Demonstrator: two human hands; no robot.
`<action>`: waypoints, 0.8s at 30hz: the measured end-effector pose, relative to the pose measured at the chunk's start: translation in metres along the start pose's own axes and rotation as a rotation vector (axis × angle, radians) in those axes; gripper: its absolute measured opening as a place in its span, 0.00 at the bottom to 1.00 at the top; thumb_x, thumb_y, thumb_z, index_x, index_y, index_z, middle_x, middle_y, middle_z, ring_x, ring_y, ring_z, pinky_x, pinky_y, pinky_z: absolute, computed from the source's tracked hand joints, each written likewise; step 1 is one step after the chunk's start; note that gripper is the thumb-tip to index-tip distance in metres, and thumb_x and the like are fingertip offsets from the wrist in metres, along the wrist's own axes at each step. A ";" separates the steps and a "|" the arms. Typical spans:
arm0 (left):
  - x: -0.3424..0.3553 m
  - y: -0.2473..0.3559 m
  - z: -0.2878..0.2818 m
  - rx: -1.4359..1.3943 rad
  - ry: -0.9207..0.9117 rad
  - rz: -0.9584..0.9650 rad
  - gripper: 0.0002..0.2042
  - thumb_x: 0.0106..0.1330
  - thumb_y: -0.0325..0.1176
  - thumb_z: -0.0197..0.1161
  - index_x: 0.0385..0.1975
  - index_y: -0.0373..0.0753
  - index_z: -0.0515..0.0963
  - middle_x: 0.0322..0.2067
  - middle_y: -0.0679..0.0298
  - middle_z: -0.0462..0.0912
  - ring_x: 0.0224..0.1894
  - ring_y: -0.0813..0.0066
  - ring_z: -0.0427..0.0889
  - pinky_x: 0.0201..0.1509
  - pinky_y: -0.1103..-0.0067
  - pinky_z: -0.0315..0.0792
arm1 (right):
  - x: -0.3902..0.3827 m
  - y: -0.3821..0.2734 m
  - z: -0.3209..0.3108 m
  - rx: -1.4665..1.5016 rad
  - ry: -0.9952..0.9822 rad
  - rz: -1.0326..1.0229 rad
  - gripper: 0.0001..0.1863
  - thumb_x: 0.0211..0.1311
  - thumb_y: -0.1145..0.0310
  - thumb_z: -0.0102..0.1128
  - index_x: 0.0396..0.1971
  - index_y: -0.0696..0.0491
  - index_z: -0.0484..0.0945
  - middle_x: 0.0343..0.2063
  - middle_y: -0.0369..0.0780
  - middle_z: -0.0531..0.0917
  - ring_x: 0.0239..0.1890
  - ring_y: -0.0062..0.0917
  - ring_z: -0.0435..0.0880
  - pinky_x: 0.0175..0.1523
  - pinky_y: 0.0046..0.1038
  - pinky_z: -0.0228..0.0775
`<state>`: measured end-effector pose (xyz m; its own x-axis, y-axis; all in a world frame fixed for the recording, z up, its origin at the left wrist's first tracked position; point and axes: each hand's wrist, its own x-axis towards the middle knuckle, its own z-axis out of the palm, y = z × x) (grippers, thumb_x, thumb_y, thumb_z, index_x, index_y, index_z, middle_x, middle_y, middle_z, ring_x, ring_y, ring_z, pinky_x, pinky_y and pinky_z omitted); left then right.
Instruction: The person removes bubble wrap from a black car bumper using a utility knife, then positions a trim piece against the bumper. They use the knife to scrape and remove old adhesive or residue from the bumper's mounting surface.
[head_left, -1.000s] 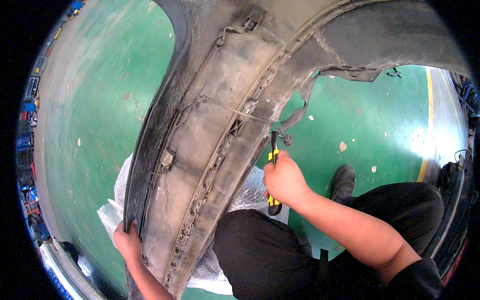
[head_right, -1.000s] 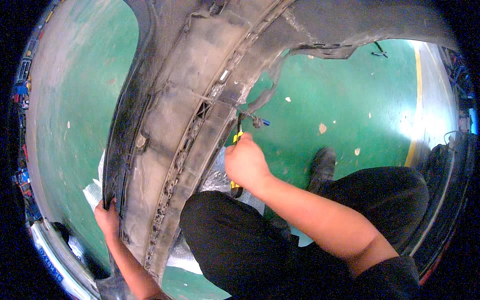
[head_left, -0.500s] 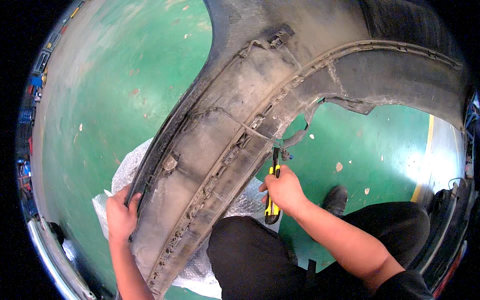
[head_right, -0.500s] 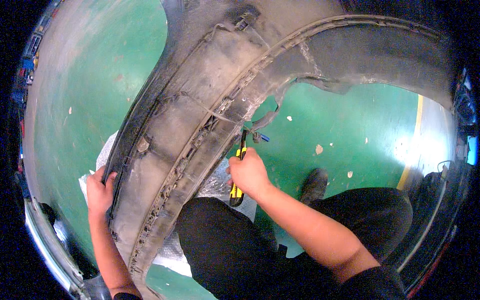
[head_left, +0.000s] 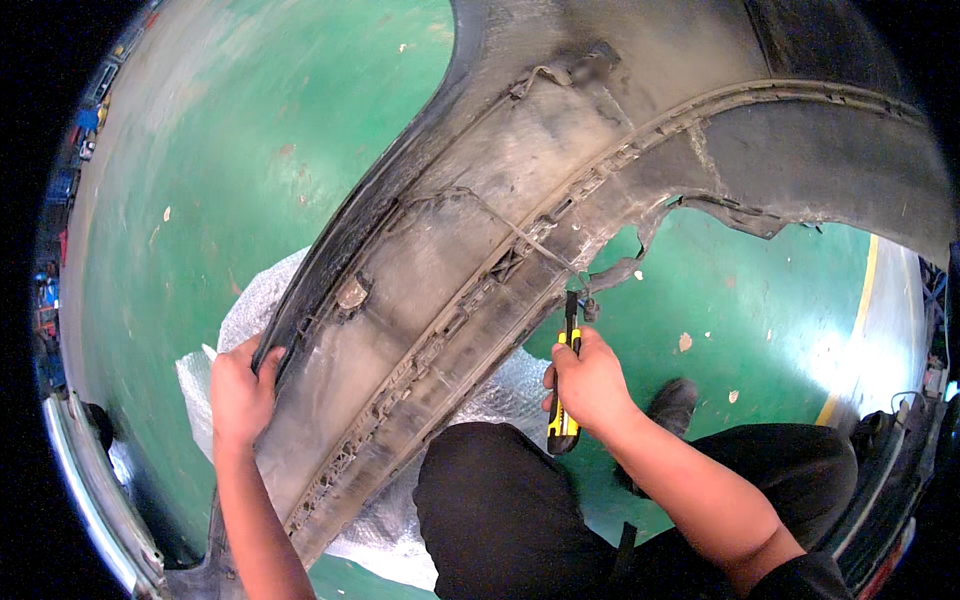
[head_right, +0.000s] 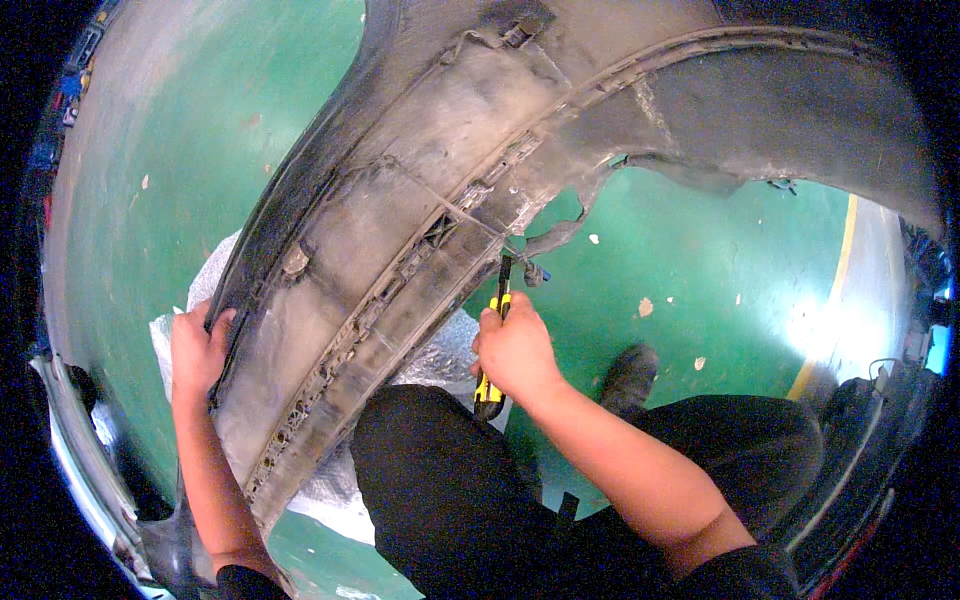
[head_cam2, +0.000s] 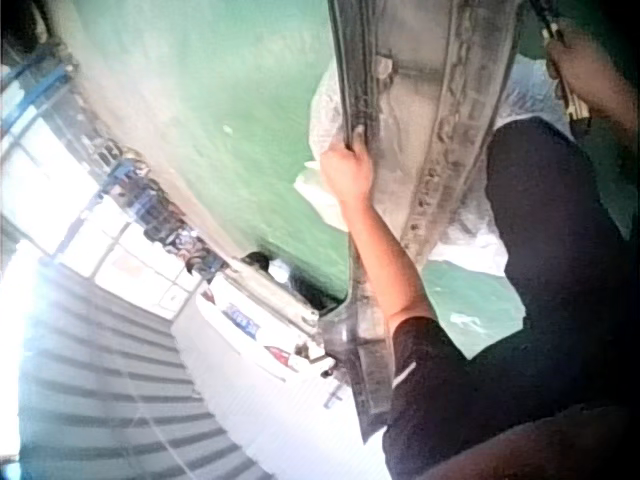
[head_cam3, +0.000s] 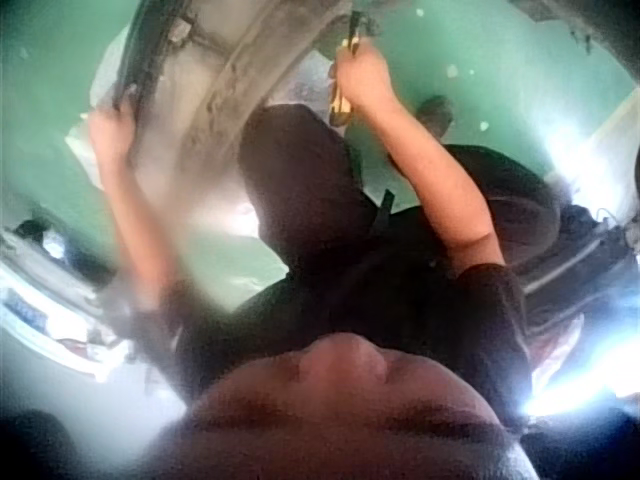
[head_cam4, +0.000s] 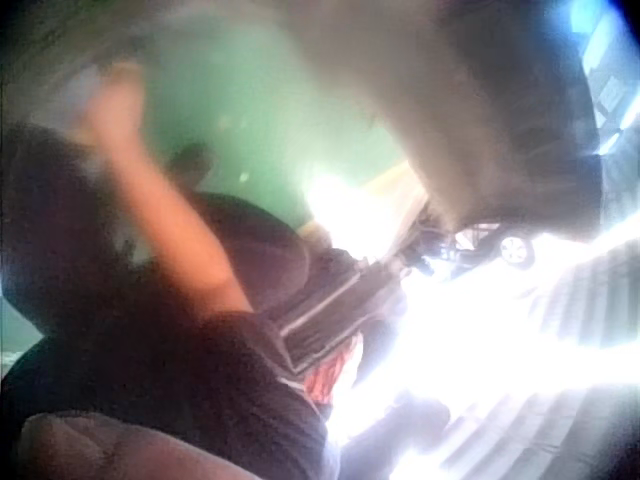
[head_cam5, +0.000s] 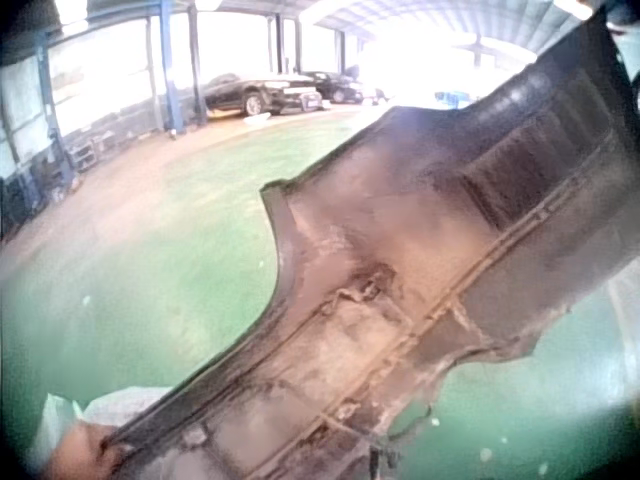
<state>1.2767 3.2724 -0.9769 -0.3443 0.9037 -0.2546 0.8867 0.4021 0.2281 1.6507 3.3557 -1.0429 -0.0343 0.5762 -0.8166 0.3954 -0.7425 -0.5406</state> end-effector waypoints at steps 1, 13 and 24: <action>0.000 0.003 -0.003 0.003 -0.017 -0.032 0.10 0.64 0.31 0.65 0.42 0.33 0.82 0.28 0.40 0.79 0.34 0.37 0.78 0.38 0.60 0.73 | 0.000 -0.001 0.000 0.002 -0.002 0.001 0.11 0.73 0.67 0.49 0.46 0.59 0.67 0.23 0.42 0.80 0.17 0.31 0.82 0.23 0.34 0.75; -0.010 -0.008 -0.001 -0.024 0.081 0.064 0.12 0.62 0.30 0.67 0.44 0.31 0.83 0.34 0.43 0.84 0.36 0.42 0.82 0.41 0.62 0.75 | 0.006 -0.004 0.014 -0.021 0.037 0.008 0.11 0.71 0.70 0.50 0.43 0.62 0.65 0.22 0.45 0.79 0.17 0.36 0.83 0.20 0.37 0.78; -0.003 -0.013 0.006 -0.051 0.082 0.051 0.12 0.62 0.30 0.67 0.43 0.32 0.84 0.34 0.45 0.84 0.36 0.44 0.83 0.41 0.62 0.75 | 0.018 0.001 0.026 -0.040 0.101 -0.035 0.11 0.69 0.71 0.51 0.38 0.64 0.65 0.22 0.48 0.79 0.17 0.35 0.84 0.21 0.38 0.79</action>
<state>1.2680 3.2640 -0.9848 -0.3245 0.9315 -0.1643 0.8878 0.3599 0.2868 1.6264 3.3561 -1.0635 0.0430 0.6341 -0.7721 0.4320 -0.7086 -0.5579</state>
